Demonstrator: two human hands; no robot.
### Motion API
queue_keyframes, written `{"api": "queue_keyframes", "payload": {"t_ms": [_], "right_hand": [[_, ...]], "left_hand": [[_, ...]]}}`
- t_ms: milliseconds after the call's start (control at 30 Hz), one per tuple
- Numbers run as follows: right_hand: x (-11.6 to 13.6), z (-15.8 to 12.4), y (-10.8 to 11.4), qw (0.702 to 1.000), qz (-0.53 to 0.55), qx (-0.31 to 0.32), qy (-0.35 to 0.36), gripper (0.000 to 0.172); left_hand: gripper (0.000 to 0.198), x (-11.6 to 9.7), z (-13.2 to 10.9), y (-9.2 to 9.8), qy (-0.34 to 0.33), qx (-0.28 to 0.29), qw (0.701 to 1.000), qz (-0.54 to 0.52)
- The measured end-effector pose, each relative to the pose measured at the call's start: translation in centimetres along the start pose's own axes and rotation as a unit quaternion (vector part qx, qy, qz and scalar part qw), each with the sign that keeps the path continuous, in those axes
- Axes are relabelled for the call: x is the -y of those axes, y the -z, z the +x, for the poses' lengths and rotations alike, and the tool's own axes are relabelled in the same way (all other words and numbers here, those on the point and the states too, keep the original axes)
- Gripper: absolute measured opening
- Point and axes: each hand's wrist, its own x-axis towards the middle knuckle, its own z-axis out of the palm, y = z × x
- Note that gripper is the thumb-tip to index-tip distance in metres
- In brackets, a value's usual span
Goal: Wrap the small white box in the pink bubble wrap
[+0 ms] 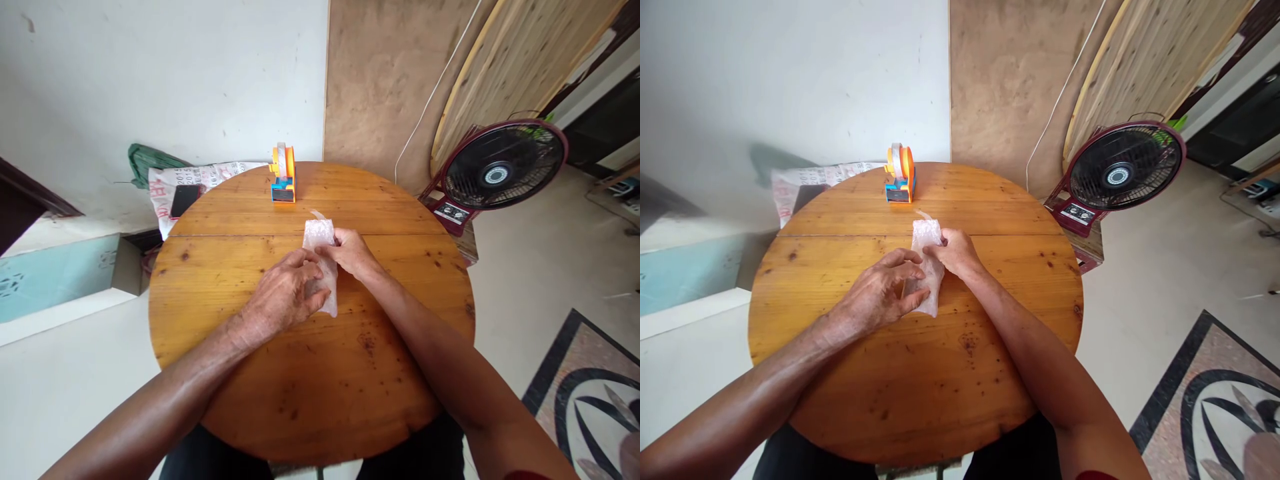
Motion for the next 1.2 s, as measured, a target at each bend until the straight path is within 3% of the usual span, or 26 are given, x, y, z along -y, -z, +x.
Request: {"api": "queue_keyframes", "payload": {"t_ms": [167, 433, 667, 800, 900, 1033, 1200], "right_hand": [[-0.3, 0.1, -0.2, 0.998, -0.056, -0.025, 0.007, 0.022], [0.1, -0.4, -0.5, 0.999, 0.033, -0.021, 0.017, 0.023], [2.0, -2.0, 0.4, 0.982, 0.178, 0.066, -0.002, 0.024], [2.8, -2.7, 1.0, 0.979, 0.173, 0.105, 0.02, 0.024], [3.1, -2.9, 1.2, 0.979, 0.166, 0.115, 0.031, 0.02], [4.0, -3.5, 1.4, 0.981, 0.125, 0.14, 0.047, 0.02], [4.7, -4.9, 1.1, 0.984, 0.063, 0.141, 0.087, 0.016]], "left_hand": [[0.011, -0.4, 0.0, 0.4, -0.003, 0.021, 0.999, 0.049], [0.018, -1.3, 0.3, 0.9, 0.083, 0.082, 0.992, 0.038], [0.022, -0.9, 0.2, 0.5, 0.088, 0.064, 0.994, 0.025], [0.025, -1.1, 0.2, 0.7, 0.085, 0.053, 0.995, 0.022], [0.029, -1.5, 0.2, 0.8, 0.133, 0.045, 0.988, 0.061], [0.047, -1.8, 0.1, 0.9, 0.2, 0.015, 0.976, 0.08], [0.069, -1.6, 0.1, 0.9, 0.199, -0.016, 0.978, 0.067]]}}
